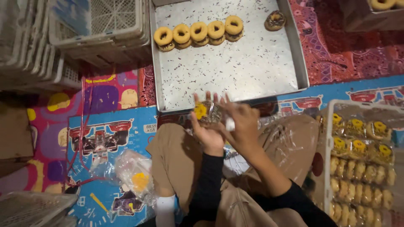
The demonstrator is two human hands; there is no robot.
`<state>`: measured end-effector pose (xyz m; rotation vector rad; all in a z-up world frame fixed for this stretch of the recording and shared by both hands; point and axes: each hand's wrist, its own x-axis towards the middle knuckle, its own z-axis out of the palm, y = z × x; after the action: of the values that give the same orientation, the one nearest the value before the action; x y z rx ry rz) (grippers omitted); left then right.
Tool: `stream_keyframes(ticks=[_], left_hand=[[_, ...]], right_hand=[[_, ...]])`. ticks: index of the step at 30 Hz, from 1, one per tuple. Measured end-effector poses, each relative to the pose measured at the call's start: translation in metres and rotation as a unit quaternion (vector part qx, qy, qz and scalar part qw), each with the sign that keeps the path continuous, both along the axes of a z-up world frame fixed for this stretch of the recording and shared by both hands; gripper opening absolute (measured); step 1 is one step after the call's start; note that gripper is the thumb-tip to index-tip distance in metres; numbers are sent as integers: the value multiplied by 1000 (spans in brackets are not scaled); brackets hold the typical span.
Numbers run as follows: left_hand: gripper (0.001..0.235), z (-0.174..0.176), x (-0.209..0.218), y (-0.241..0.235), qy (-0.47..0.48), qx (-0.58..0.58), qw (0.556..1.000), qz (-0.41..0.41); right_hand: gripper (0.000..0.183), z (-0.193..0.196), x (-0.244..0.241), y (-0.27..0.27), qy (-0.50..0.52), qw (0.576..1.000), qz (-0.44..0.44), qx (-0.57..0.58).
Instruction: The person sits on the floor and individually wraps donuts in clear plastic bags. They pick donuts from a metal tray, place them into bags, and then place the packaged donuts into a white plastic crate.
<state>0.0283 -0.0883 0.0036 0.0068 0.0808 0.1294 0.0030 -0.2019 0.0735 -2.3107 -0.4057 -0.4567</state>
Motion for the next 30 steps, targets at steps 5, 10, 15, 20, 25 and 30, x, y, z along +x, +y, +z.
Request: stream_keyframes(ticks=[5, 10, 15, 20, 25, 30], left_hand=[[58, -18, -6, 18, -4, 197, 977, -83], [39, -53, -36, 20, 107, 199, 974, -1], [33, -13, -37, 47, -27, 531, 842, 95], [23, 78, -45, 57, -259, 802, 528, 105], [12, 124, -72, 47, -274, 814, 465, 214], [18, 131, -86, 49, -331, 805, 434, 232]], right_hand=[[81, -16, -11, 7, -6, 981, 117, 155], [72, -2, -26, 1, -70, 953, 105, 276], [64, 49, -13, -31, 190, 921, 315, 128], [52, 60, -19, -58, 53, 957, 236, 162], [28, 45, -31, -60, 82, 910, 257, 315], [22, 62, -32, -54, -37, 958, 262, 111]])
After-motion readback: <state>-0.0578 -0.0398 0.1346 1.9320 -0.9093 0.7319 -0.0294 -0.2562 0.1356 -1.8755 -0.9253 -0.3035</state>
